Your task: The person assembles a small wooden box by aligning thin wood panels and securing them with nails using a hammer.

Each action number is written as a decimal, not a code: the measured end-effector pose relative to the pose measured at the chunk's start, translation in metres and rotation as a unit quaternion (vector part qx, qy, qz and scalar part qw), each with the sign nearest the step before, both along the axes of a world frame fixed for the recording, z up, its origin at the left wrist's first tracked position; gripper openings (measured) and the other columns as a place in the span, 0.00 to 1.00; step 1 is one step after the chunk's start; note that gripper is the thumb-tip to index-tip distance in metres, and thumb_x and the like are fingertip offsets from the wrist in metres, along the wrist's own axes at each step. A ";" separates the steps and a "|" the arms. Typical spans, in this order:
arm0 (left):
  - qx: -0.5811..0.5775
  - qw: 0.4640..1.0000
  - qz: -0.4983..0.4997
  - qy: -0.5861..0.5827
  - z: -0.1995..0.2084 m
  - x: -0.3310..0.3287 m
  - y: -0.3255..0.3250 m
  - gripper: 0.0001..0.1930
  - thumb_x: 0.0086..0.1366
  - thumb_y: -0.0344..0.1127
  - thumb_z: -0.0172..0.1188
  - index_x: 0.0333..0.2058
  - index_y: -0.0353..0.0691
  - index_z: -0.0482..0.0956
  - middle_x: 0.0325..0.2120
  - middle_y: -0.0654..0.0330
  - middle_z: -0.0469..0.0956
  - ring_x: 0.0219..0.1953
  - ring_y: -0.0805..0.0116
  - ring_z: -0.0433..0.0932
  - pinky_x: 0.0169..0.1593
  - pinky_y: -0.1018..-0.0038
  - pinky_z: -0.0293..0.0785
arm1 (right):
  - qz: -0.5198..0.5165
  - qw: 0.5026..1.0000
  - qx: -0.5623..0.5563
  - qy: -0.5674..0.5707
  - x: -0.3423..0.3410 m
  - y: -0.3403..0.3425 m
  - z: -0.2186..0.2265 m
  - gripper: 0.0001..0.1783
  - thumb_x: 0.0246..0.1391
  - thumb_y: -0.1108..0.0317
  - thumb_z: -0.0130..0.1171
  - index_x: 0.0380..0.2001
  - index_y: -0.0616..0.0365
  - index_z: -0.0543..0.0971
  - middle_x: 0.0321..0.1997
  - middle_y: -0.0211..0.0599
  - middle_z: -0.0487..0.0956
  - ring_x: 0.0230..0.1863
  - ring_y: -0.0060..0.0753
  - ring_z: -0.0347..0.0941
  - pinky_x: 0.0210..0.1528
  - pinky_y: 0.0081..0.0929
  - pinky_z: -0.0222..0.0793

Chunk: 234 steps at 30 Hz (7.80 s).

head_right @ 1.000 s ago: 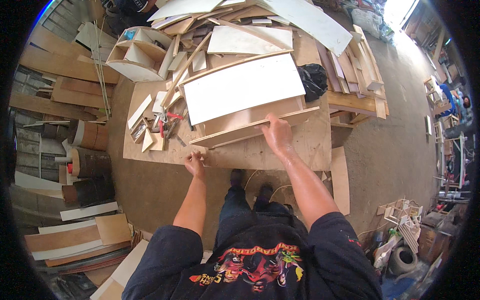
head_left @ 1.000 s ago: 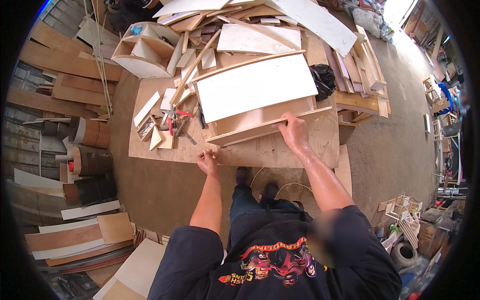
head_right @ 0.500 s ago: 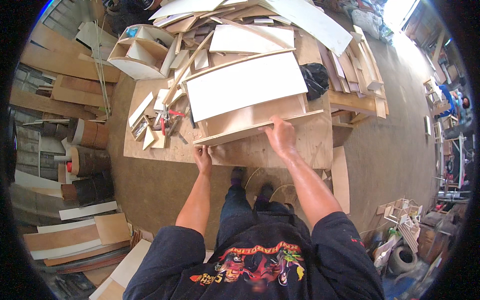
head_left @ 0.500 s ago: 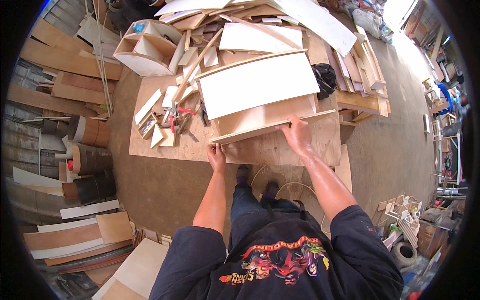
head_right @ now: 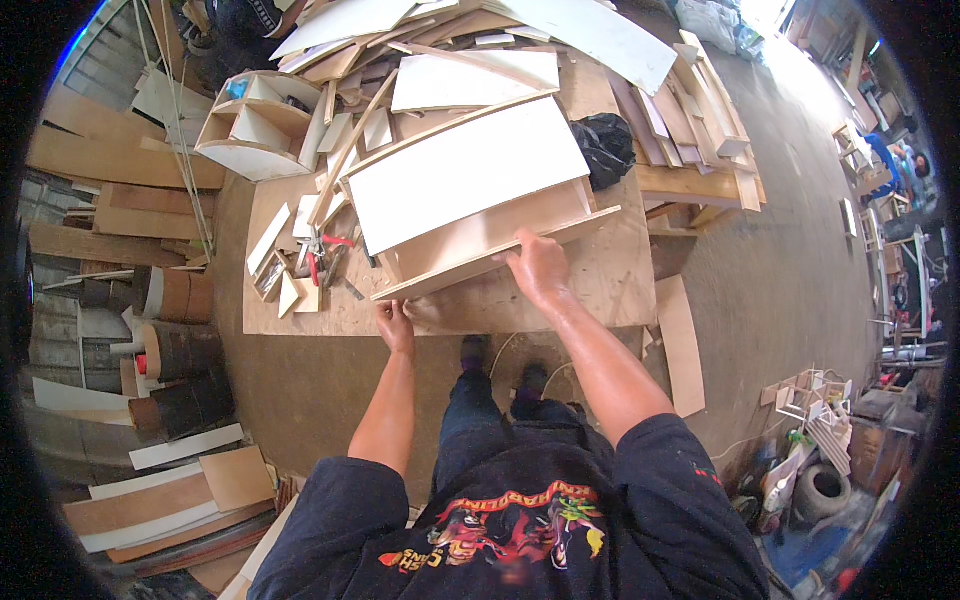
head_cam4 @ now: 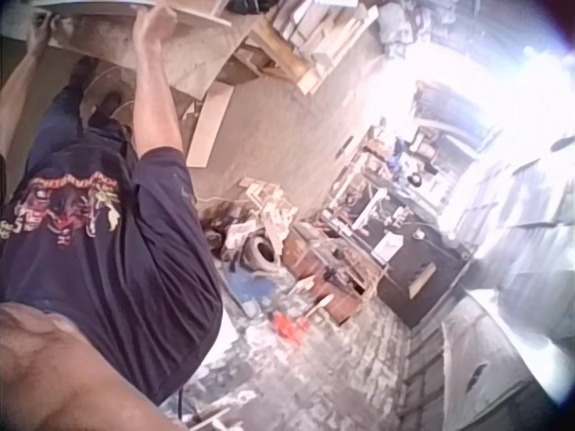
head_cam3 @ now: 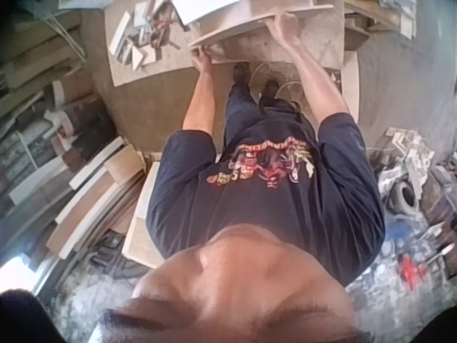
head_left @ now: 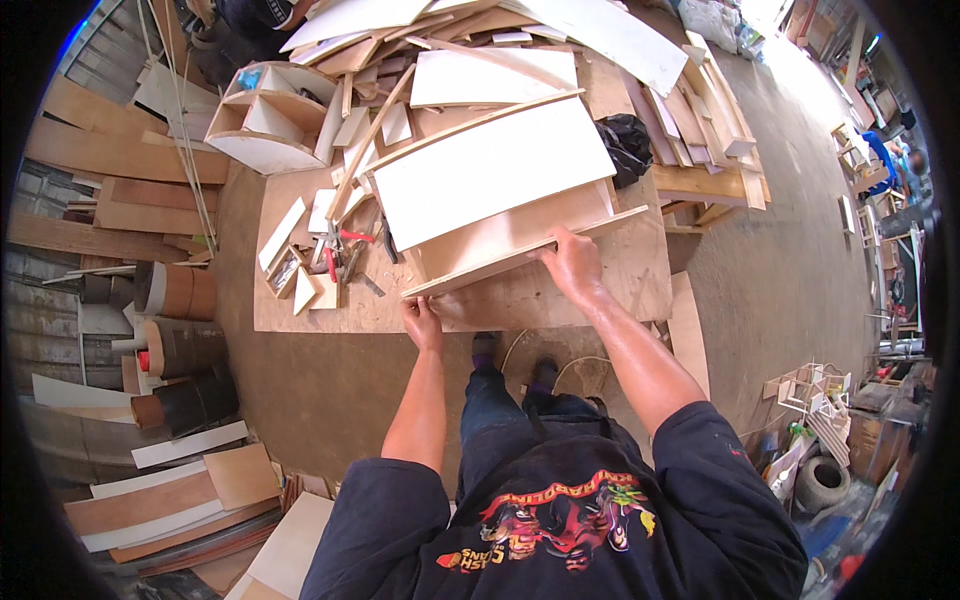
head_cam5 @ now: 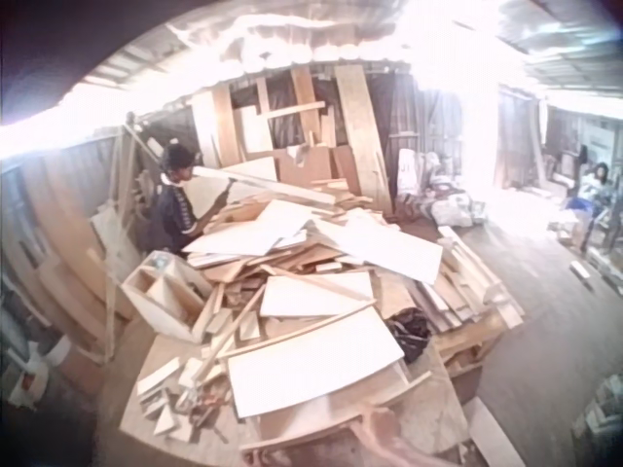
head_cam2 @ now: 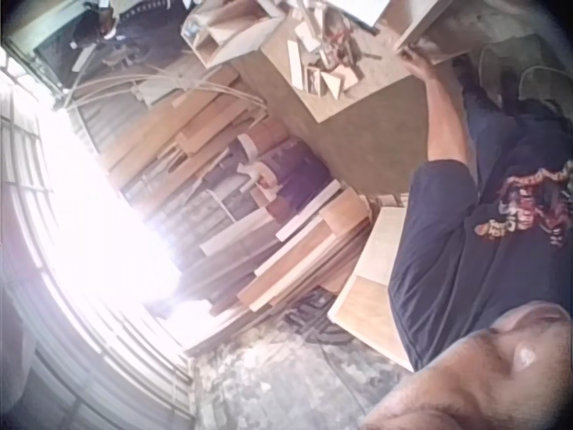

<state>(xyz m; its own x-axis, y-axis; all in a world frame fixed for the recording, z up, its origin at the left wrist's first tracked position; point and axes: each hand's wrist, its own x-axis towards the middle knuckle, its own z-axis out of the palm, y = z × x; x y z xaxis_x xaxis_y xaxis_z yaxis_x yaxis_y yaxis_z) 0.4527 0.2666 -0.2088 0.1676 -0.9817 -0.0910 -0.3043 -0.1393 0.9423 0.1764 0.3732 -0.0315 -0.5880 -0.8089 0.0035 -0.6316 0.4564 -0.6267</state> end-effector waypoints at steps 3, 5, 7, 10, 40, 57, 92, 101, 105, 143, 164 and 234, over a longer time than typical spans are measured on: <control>-0.028 0.997 -0.001 0.077 -0.011 0.008 -0.006 0.09 0.73 0.34 0.58 0.37 0.32 0.74 0.32 0.57 0.79 0.36 0.69 0.78 0.42 0.71 0.74 | 0.005 1.000 -0.017 0.005 0.003 -0.001 -0.001 0.20 0.50 0.58 0.73 0.34 0.62 0.78 0.29 0.53 0.82 0.36 0.57 0.81 0.39 0.49 0.75; -0.024 0.998 0.006 0.051 -0.013 0.010 -0.007 0.10 0.73 0.34 0.57 0.38 0.32 0.73 0.34 0.55 0.79 0.38 0.67 0.80 0.44 0.70 0.75 | 0.002 1.000 -0.008 -0.012 0.006 -0.001 0.003 0.20 0.49 0.58 0.73 0.34 0.61 0.78 0.29 0.53 0.82 0.36 0.57 0.81 0.38 0.49 0.75; -0.025 0.997 -0.001 0.067 -0.010 0.009 -0.006 0.09 0.74 0.33 0.56 0.39 0.31 0.73 0.35 0.55 0.79 0.40 0.68 0.80 0.45 0.71 0.75 | -0.001 1.000 0.003 -0.029 0.006 0.000 0.001 0.20 0.49 0.58 0.74 0.34 0.61 0.77 0.29 0.53 0.82 0.37 0.57 0.81 0.38 0.49 0.75; -0.004 0.999 -0.010 0.043 0.002 0.003 0.001 0.08 0.75 0.32 0.54 0.40 0.31 0.72 0.37 0.55 0.78 0.42 0.67 0.80 0.47 0.70 0.76 | -0.008 1.000 -0.015 0.003 0.003 0.001 -0.009 0.26 0.45 0.55 0.77 0.40 0.62 0.79 0.27 0.51 0.82 0.34 0.53 0.82 0.38 0.44 0.76; -0.370 0.846 -0.050 -0.382 0.132 -0.043 0.003 0.06 0.71 0.36 0.57 0.40 0.40 0.74 0.51 0.53 0.74 0.59 0.51 0.69 0.61 0.53 0.59 | 0.005 0.994 -0.049 -0.096 -0.001 -0.008 -0.010 0.19 0.52 0.57 0.69 0.31 0.62 0.76 0.30 0.54 0.82 0.38 0.58 0.82 0.39 0.50 0.77; -0.296 0.846 -0.135 -0.423 0.119 -0.040 -0.003 0.09 0.73 0.37 0.51 0.47 0.42 0.69 0.37 0.58 0.79 0.43 0.55 0.77 0.50 0.59 0.61 | -0.001 0.982 -0.035 -0.188 -0.005 -0.006 -0.008 0.18 0.59 0.57 0.49 0.30 0.59 0.81 0.30 0.47 0.84 0.38 0.50 0.83 0.44 0.46 0.75; -0.213 0.838 -0.287 -0.413 0.167 -0.186 0.020 0.08 0.75 0.42 0.47 0.43 0.45 0.68 0.26 0.47 0.82 0.30 0.41 0.81 0.33 0.47 0.71 | -0.063 0.959 -0.278 0.012 -0.049 0.082 -0.081 0.34 0.51 0.56 0.71 0.60 0.47 0.70 0.46 0.41 0.81 0.43 0.51 0.81 0.38 0.42 0.78; -0.240 0.854 -0.296 -0.353 0.160 -0.185 0.019 0.10 0.76 0.35 0.45 0.39 0.35 0.69 0.25 0.50 0.75 0.27 0.53 0.77 0.33 0.61 0.70 | -0.063 0.975 -0.183 -0.108 -0.181 0.088 -0.174 0.38 0.46 0.55 0.74 0.61 0.46 0.71 0.49 0.42 0.79 0.52 0.52 0.76 0.48 0.42 0.76; -0.235 0.874 -0.274 -0.325 0.165 -0.173 0.020 0.12 0.76 0.36 0.45 0.37 0.33 0.69 0.23 0.53 0.72 0.25 0.59 0.73 0.34 0.64 0.69 | 0.061 0.981 -0.141 -0.122 -0.206 0.064 -0.166 0.43 0.42 0.57 0.76 0.63 0.45 0.70 0.49 0.37 0.79 0.53 0.45 0.75 0.50 0.39 0.75; -0.220 0.859 -0.281 -0.367 0.162 -0.182 0.019 0.10 0.77 0.35 0.43 0.39 0.33 0.67 0.19 0.55 0.74 0.25 0.61 0.71 0.36 0.66 0.67 | 0.106 0.980 -0.163 -0.032 -0.233 0.061 -0.169 0.29 0.44 0.68 0.70 0.54 0.51 0.81 0.31 0.35 0.77 0.36 0.42 0.76 0.38 0.37 0.75; -0.211 0.873 -0.254 -0.358 0.156 -0.178 0.031 0.07 0.75 0.33 0.45 0.41 0.35 0.67 0.19 0.55 0.81 0.20 0.59 0.79 0.28 0.70 0.71 | 0.009 0.992 0.097 -0.086 -0.276 -0.087 -0.137 0.18 0.64 0.54 0.54 0.36 0.59 0.82 0.38 0.54 0.84 0.40 0.56 0.84 0.43 0.45 0.80; -0.242 0.840 -0.297 -0.384 0.157 -0.189 0.023 0.07 0.76 0.33 0.45 0.42 0.36 0.68 0.21 0.56 0.81 0.23 0.58 0.80 0.29 0.67 0.72 | -0.199 0.932 -0.041 -0.300 -0.250 0.052 -0.116 0.21 0.58 0.65 0.56 0.52 0.67 0.75 0.47 0.61 0.80 0.51 0.63 0.76 0.51 0.47 0.71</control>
<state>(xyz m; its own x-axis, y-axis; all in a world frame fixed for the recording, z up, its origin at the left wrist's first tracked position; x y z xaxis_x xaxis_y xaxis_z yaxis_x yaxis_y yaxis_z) 0.2638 0.2900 -0.0514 -0.5385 -0.8034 0.2540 -0.7286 0.5954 0.3387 -0.0741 0.4247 -0.1477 -0.7578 -0.5374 -0.3702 0.0533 0.5144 -0.8559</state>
